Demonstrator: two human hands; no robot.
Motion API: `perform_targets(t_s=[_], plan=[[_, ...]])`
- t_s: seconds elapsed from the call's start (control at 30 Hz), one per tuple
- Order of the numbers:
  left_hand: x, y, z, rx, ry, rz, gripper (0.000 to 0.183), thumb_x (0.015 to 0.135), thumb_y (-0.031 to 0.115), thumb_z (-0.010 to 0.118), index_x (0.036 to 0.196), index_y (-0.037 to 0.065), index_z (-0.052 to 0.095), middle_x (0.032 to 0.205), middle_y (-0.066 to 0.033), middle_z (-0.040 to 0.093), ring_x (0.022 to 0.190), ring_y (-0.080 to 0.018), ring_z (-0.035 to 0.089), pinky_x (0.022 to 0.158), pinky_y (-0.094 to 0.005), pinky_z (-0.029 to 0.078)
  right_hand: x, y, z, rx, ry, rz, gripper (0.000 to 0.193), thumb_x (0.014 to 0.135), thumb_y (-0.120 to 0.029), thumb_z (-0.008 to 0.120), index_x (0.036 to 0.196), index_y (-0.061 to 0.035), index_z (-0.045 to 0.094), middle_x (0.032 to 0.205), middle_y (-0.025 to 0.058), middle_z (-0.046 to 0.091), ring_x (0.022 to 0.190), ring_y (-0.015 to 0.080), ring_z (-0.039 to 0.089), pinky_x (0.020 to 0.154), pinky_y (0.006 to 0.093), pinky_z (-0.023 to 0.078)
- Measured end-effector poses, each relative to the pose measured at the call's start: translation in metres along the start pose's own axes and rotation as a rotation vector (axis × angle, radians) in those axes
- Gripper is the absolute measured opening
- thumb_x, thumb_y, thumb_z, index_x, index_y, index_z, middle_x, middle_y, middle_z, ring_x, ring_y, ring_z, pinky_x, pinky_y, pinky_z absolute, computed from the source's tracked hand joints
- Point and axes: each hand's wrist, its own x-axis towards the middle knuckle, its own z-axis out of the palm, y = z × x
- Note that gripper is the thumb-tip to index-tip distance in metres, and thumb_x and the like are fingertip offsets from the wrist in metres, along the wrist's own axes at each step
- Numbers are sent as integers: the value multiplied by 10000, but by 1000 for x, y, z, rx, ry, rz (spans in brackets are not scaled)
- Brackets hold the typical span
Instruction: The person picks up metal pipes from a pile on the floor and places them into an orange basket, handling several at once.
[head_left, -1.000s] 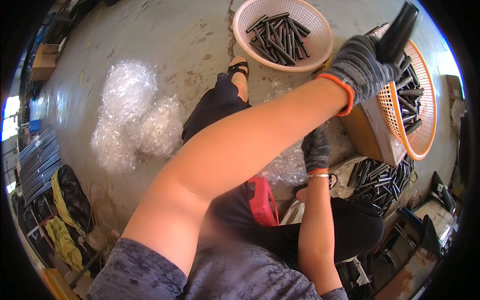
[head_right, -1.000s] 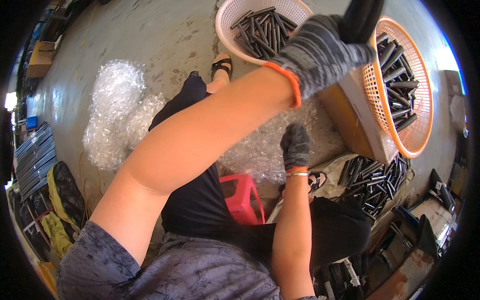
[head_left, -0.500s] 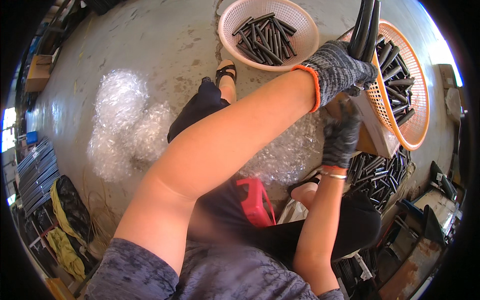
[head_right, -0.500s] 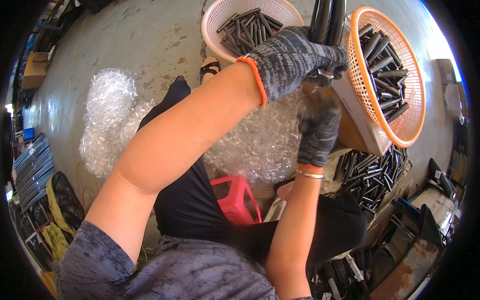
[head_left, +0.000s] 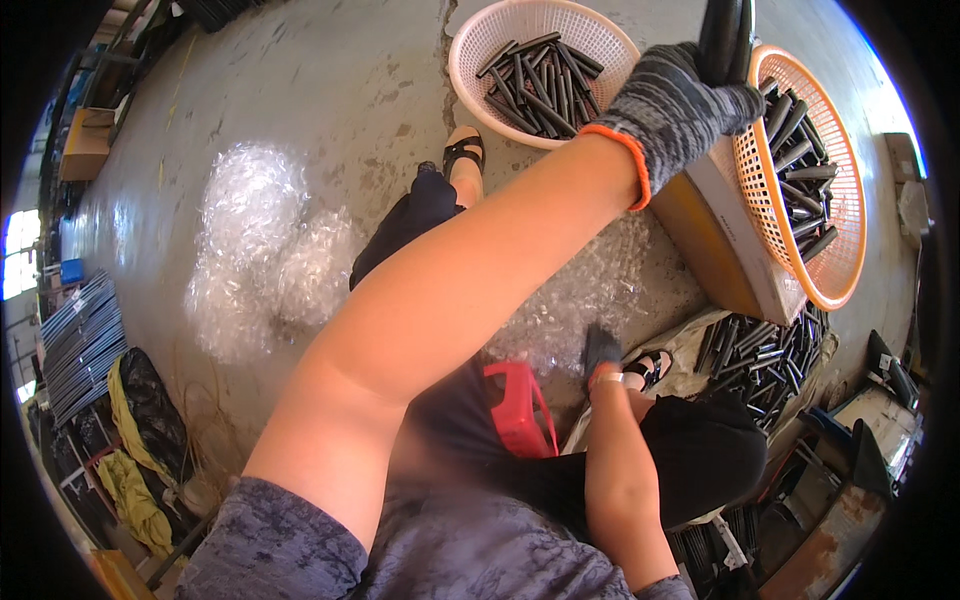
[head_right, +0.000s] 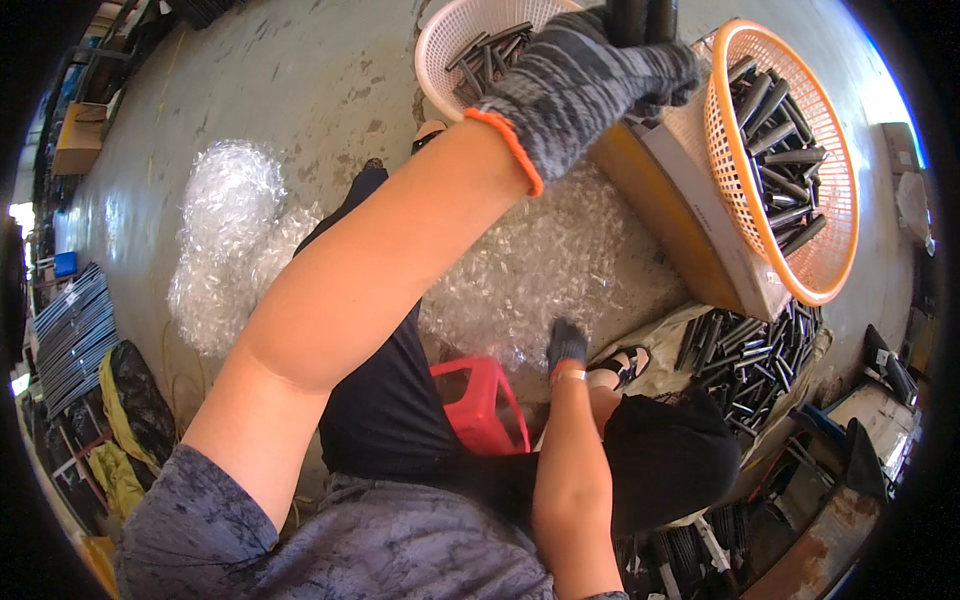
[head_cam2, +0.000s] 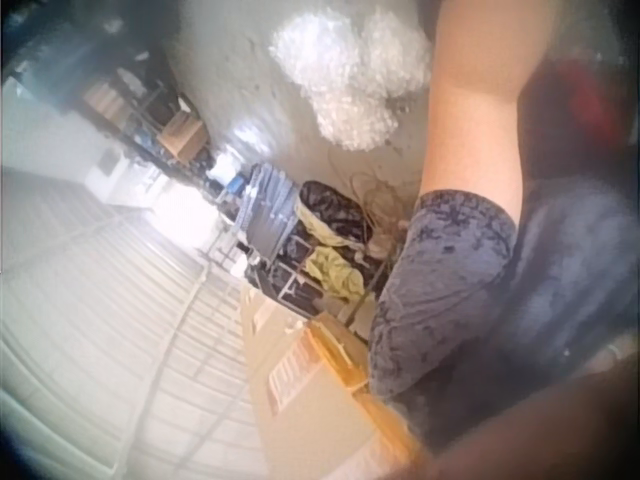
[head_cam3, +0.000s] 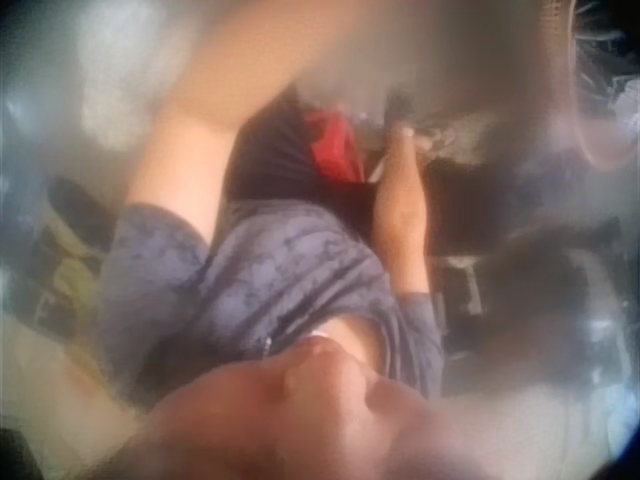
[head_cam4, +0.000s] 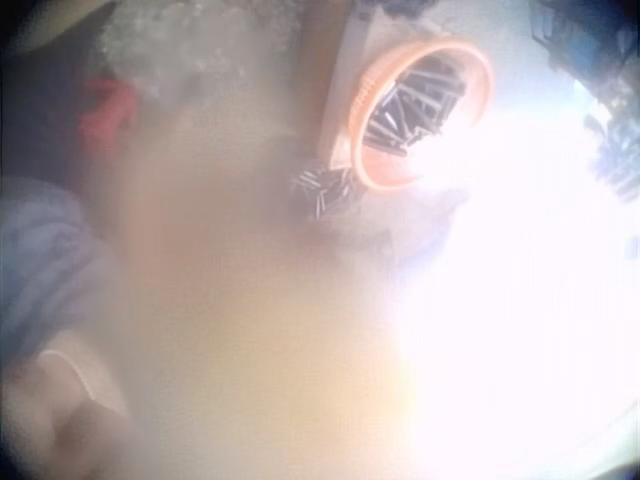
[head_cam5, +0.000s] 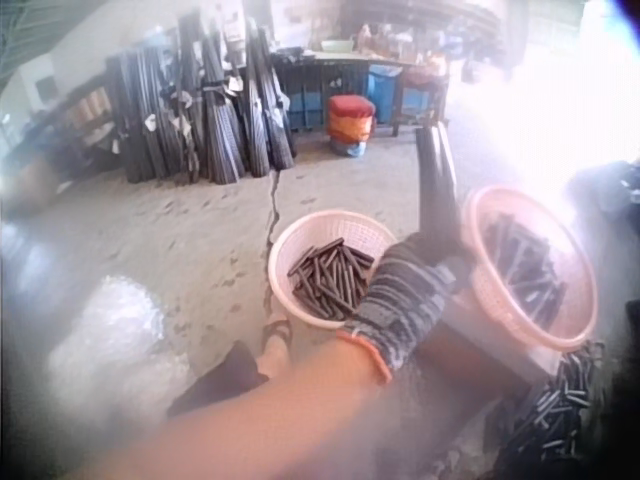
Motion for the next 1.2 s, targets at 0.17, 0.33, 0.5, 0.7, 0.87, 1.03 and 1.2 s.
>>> perform_targets(t_s=[0.17,0.33,0.5,0.7,0.87,1.03,1.2], plan=[[-2,2,-5,-184,-13,-145,217,776,170,705,896,3,638,806,-91,656,709,-174,617,611,-289,510,-53,30,46,-222,-359,169,400,896,-275,531,1262,-136,447,1212,100,539,942,238,594,788,372,480],[-9,-4,-5,-564,-70,-318,211,801,177,688,914,7,633,848,-101,658,770,-173,636,614,-266,525,9,-74,-90,1077,210,487,459,815,-162,670,1216,-78,463,1079,102,543,550,144,557,424,275,403],[-6,-8,-2,-520,-46,-377,188,802,153,687,899,-2,642,881,-102,651,825,-164,624,694,-263,525,31,-84,-180,1276,548,325,303,841,-109,633,1120,-44,534,914,52,572,515,101,504,426,241,381],[-7,-21,-5,-493,-145,-292,187,814,160,674,924,10,671,835,-72,643,768,-125,601,706,-248,513,8,-126,-270,1498,650,143,107,885,-160,586,901,-70,640,638,-24,552,465,35,433,398,183,305],[-6,-19,-3,-491,-165,-345,183,815,135,676,936,0,659,821,-43,645,710,-101,578,622,-225,471,0,-130,-283,1374,183,109,148,887,-190,554,867,-72,641,626,22,571,478,99,485,429,224,351],[-5,-18,-1,-601,-192,-407,208,824,113,661,983,-19,639,842,-62,642,707,-103,571,590,-185,460,6,-78,-223,89,126,-248,202,831,-98,577,1024,-40,583,876,120,623,690,231,585,645,349,474],[-7,-17,1,-486,-215,-373,233,818,112,664,1019,-5,646,824,-35,628,698,-77,549,573,-159,423,-2,-85,-237,779,326,-28,470,769,-87,699,1200,-47,517,935,84,624,705,171,570,649,285,477]])
